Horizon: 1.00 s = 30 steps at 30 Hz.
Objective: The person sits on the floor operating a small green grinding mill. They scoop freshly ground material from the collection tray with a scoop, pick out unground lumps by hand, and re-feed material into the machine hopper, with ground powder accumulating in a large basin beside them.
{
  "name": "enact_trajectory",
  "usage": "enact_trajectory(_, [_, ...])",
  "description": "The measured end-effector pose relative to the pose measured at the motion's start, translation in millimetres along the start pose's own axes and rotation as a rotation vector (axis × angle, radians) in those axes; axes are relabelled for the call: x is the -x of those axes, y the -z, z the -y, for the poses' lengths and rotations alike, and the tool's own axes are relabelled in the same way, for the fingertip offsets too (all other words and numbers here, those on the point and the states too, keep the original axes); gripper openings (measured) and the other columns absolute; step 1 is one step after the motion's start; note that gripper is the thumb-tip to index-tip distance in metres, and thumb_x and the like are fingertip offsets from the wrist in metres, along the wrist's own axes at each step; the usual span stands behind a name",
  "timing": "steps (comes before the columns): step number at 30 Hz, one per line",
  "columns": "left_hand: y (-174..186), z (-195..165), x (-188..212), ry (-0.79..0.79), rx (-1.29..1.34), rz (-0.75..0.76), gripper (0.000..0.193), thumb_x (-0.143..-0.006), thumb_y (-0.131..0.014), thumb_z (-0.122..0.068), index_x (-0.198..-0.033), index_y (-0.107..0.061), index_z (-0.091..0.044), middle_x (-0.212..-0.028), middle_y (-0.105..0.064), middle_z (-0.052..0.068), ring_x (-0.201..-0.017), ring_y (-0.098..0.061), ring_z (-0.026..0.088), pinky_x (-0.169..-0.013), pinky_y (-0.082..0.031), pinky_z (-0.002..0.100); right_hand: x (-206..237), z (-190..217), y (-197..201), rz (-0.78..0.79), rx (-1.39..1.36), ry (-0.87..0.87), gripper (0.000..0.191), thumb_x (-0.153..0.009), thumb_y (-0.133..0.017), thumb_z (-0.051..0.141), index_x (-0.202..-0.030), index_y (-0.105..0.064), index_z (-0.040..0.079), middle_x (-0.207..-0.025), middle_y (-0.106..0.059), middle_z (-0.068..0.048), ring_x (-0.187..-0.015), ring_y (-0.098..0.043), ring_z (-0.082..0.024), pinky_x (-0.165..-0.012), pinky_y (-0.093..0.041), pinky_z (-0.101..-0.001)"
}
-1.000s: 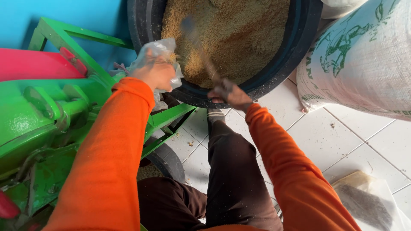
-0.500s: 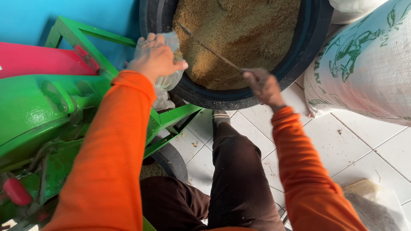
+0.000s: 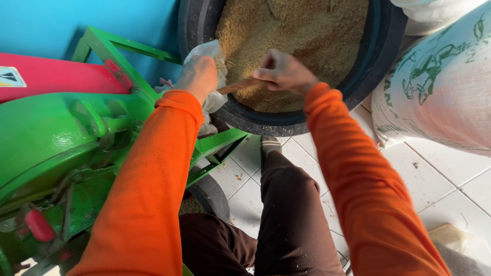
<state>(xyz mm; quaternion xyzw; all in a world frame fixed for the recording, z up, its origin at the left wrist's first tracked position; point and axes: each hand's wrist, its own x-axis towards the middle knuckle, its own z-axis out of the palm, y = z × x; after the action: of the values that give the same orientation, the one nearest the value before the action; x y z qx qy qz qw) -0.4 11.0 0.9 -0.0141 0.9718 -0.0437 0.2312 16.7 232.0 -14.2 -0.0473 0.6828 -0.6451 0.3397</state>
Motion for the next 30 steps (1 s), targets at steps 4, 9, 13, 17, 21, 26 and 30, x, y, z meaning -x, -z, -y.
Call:
enact_trajectory(4, [1.4,-1.0,2.8,-0.217,0.083,-0.191,0.03,-0.071,-0.08,-0.01,-0.097,-0.073,0.004,-0.112,-0.069,0.028,-0.101,-0.066,0.045,-0.082,-0.055,0.049,-28.1,24.2,-40.1,0.111,-0.471,0.025,0.037,-0.092,-0.074,0.029,-0.113,-0.058,0.003,-0.092,-0.074,-0.008,-0.076,-0.068,-0.014,-0.067,-0.059,-0.0255])
enact_trajectory(9, [11.4,-8.3,4.6,-0.095,0.096,-0.09,0.019,-0.087,-0.069,-0.002,-0.105,-0.076,-0.001,-0.116,-0.071,0.025,-0.103,-0.069,0.044,-0.084,-0.058,0.048,-43.3,55.7,-101.1,0.161,-0.657,-0.197,0.034,-0.091,-0.075,0.027,-0.113,-0.063,0.004,-0.096,-0.074,-0.009,-0.08,-0.067,-0.016,-0.071,-0.058,-0.0284])
enact_trajectory(13, [21.7,-7.5,8.3,-0.101,-0.075,0.046,0.02,-0.083,-0.073,0.0,-0.103,-0.078,-0.001,-0.115,-0.073,0.024,-0.106,-0.071,0.04,-0.087,-0.06,0.045,-47.9,69.2,-124.3,0.097,-0.634,-0.244,0.032,-0.092,-0.073,0.028,-0.112,-0.065,0.005,-0.095,-0.073,-0.008,-0.08,-0.065,-0.017,-0.071,-0.056,-0.0309])
enact_trajectory(17, [17.0,-7.9,7.2,-0.149,-0.086,0.033,0.024,-0.076,-0.074,0.003,-0.099,-0.077,-0.001,-0.11,-0.072,0.024,-0.103,-0.07,0.04,-0.084,-0.059,0.045,-48.8,63.9,-116.0,0.019,-0.529,-0.217,0.031,-0.092,-0.072,0.028,-0.112,-0.068,0.005,-0.095,-0.071,-0.008,-0.08,-0.062,-0.018,-0.071,-0.053,-0.0333])
enact_trajectory(21, [8.5,-8.4,2.5,-0.137,0.038,-0.048,0.02,-0.077,-0.074,0.004,-0.096,-0.077,0.0,-0.109,-0.07,0.026,-0.1,-0.069,0.042,-0.08,-0.06,0.045,-36.0,50.3,-71.1,-0.148,-0.308,-0.102,0.03,-0.093,-0.071,0.029,-0.111,-0.071,0.006,-0.095,-0.069,-0.007,-0.081,-0.06,-0.02,-0.071,-0.051,-0.0357])
enact_trajectory(26, [11.4,-3.7,3.6,-0.156,-0.004,0.058,0.015,-0.082,-0.075,-0.001,-0.097,-0.078,-0.001,-0.106,-0.073,0.022,-0.1,-0.071,0.039,-0.084,-0.059,0.045,0.4,20.6,16.7,-0.437,-0.089,-0.135,0.026,-0.1,-0.063,0.03,-0.112,-0.067,0.007,-0.094,-0.069,-0.006,-0.077,-0.064,-0.011,-0.072,-0.057,-0.0283])
enact_trajectory(30, [16.9,-9.4,11.0,-0.151,0.037,0.011,0.016,-0.082,-0.077,-0.002,-0.097,-0.078,0.0,-0.105,-0.072,0.024,-0.095,-0.072,0.04,-0.079,-0.06,0.044,8.0,24.1,23.2,-0.421,-0.145,-0.174,0.025,-0.099,-0.065,0.027,-0.111,-0.067,0.005,-0.093,-0.069,-0.006,-0.077,-0.062,-0.013,-0.073,-0.056,-0.0298])
